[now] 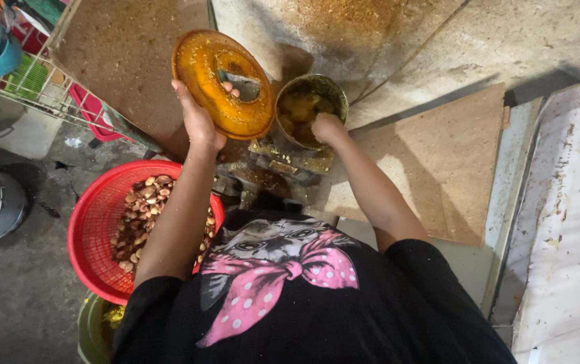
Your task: The person feeds whole nuts from a red basket into a grinding machine using a yellow funnel, then scrapes the resulting yellow paste from the machine into a metal bowl. The person repeats this process, transferring the paste and adding more nuts to the grinder.
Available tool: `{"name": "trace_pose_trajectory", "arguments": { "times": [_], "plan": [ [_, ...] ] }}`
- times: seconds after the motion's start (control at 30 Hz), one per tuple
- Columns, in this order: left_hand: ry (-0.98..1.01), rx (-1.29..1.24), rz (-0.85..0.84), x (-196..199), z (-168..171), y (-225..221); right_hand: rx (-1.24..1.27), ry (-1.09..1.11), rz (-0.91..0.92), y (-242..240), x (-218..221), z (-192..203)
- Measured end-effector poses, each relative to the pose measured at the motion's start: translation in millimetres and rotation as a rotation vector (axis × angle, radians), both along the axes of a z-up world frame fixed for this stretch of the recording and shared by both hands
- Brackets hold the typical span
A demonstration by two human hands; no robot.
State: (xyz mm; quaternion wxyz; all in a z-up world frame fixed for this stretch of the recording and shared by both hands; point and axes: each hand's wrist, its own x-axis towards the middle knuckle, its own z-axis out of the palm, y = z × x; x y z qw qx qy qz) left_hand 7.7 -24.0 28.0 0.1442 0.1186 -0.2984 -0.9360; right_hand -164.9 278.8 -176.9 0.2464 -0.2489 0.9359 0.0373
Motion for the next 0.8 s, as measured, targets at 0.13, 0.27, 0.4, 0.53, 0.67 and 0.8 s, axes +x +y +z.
{"name": "trace_pose_trajectory", "arguments": {
  "times": [0.13,0.27,0.4,0.53,0.67,0.8],
  "plan": [
    [-0.022,0.032,0.011,-2.0,-2.4,-1.6,-0.180,-0.036,-0.451,-9.8,-1.4,10.9],
    [0.029,0.048,0.000,-1.8,-7.7,-4.2,-0.126,-0.047,-0.219,-2.7,-6.1,18.7],
    [0.038,0.046,0.033,-1.2,-10.2,-7.2,-0.146,-0.132,0.061,13.8,-15.5,35.7],
    [0.000,0.037,0.044,-1.5,-9.2,-6.2,-0.142,0.007,-0.311,21.5,-16.4,52.6],
    [-0.002,0.039,0.043,-1.8,-4.7,0.6,-0.085,0.085,-0.397,14.2,-19.7,46.5],
    [-0.046,0.057,0.022,0.4,2.1,9.6,-0.133,0.234,-0.517,-1.2,-27.1,15.0]
  ]
}}
